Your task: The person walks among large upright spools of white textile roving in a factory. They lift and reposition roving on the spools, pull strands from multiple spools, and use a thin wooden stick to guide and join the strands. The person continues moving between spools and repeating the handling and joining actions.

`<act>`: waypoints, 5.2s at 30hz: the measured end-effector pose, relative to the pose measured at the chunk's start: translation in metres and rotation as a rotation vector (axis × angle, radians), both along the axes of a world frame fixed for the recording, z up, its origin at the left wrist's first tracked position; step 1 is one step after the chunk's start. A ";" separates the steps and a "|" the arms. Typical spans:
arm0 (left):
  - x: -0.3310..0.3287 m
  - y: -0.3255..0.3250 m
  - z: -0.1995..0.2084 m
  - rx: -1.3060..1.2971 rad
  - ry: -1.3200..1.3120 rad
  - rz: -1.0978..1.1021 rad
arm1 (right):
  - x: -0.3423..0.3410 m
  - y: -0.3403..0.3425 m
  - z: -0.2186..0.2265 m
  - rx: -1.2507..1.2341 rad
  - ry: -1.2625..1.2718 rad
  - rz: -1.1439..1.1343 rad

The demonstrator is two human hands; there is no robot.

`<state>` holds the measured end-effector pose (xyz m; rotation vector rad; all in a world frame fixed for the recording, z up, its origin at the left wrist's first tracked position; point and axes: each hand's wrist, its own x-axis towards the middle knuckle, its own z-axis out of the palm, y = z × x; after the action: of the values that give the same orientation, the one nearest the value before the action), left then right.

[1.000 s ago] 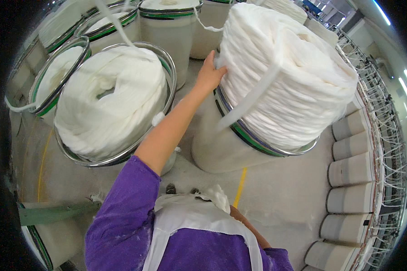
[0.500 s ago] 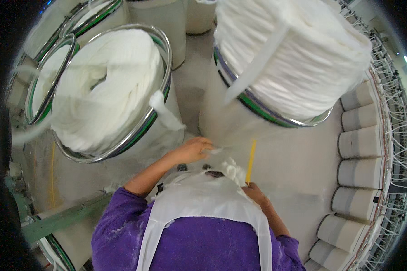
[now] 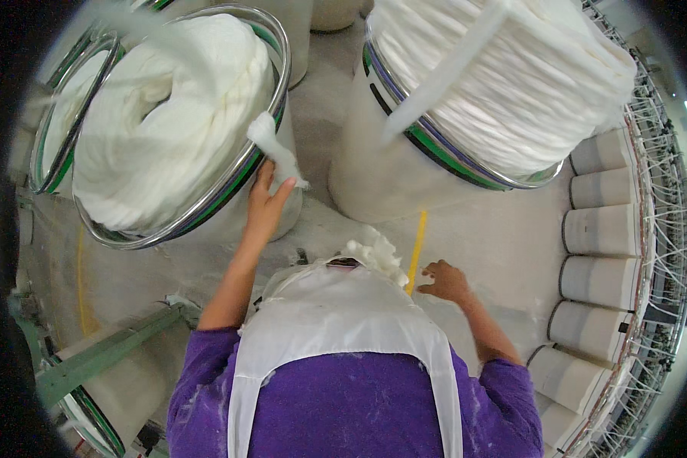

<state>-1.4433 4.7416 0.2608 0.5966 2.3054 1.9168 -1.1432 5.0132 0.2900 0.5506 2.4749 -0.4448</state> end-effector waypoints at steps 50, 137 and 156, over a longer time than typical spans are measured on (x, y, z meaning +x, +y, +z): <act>0.061 0.056 0.038 0.764 -1.268 -0.173 | -0.144 -0.077 0.063 -1.147 0.835 -0.675; 0.054 0.035 0.121 0.695 -0.779 -0.640 | -0.270 -0.080 0.202 -1.007 0.641 0.266; 0.042 0.020 0.138 0.351 -0.793 -0.451 | -0.303 -0.108 0.183 -1.002 0.739 -0.073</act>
<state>-1.4011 4.7611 0.3985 0.2600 1.2519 1.8620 -1.4459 4.9052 0.4735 0.0303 2.3941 -2.0392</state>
